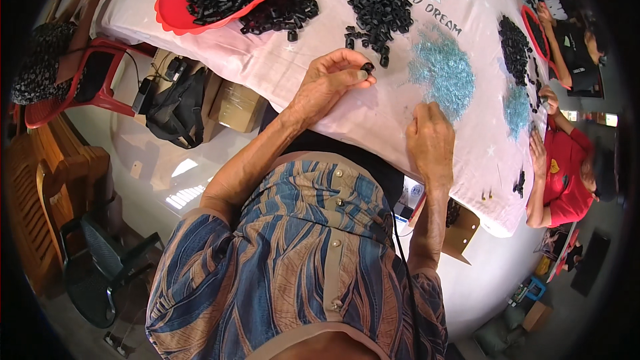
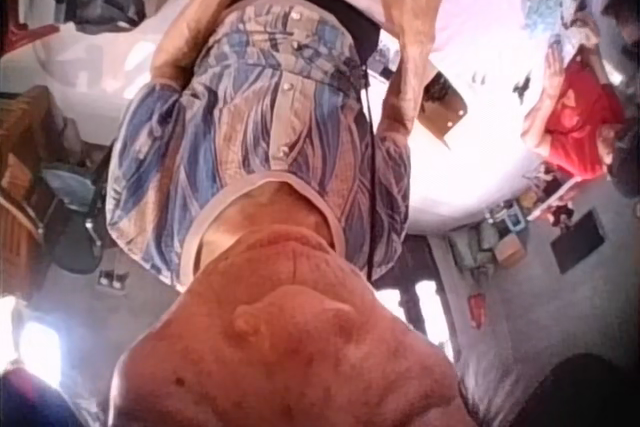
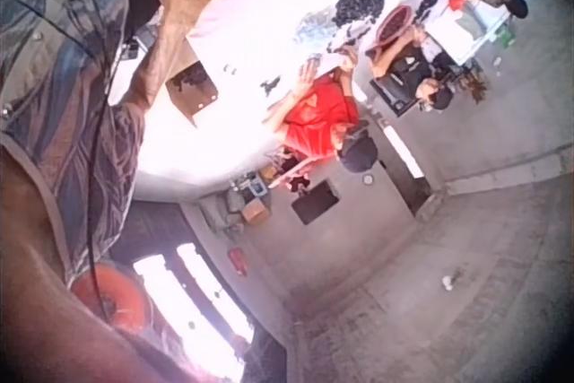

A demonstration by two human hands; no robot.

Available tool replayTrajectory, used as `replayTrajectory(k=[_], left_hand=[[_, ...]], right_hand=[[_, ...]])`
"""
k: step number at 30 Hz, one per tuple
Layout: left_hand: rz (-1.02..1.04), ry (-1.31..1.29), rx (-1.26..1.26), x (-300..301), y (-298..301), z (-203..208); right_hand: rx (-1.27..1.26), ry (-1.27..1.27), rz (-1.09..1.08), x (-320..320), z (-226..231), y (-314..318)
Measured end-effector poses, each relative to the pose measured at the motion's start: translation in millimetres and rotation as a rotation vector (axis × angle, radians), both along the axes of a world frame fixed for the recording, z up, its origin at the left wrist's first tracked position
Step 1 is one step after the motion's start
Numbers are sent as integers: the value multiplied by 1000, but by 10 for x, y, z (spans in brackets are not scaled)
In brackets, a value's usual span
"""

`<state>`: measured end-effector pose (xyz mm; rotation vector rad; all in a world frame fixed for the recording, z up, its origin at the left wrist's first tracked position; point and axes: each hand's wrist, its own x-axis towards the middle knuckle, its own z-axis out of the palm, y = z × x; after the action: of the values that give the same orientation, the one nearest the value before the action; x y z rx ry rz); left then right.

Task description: The person assembles small plastic fasteners by picking up black plastic clips and inserting clear plastic pins into them by hand.

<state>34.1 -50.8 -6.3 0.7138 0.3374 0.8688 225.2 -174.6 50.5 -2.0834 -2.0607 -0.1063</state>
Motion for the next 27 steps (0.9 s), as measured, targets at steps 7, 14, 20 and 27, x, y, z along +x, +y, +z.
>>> replayTrajectory(k=[7,14,20,27], left_hand=[[10,5,-31,10,-12,36],[39,118,36,35,-33,54],[27,118,39,42,-47,76],[13,95,45,40,-34,76]], right_hand=[[216,271,-27,-101,67,71],[281,1378,-65,-375,144,497],[320,1542,-3,-435,-26,625],[333,1525,9,-468,-94,647]])
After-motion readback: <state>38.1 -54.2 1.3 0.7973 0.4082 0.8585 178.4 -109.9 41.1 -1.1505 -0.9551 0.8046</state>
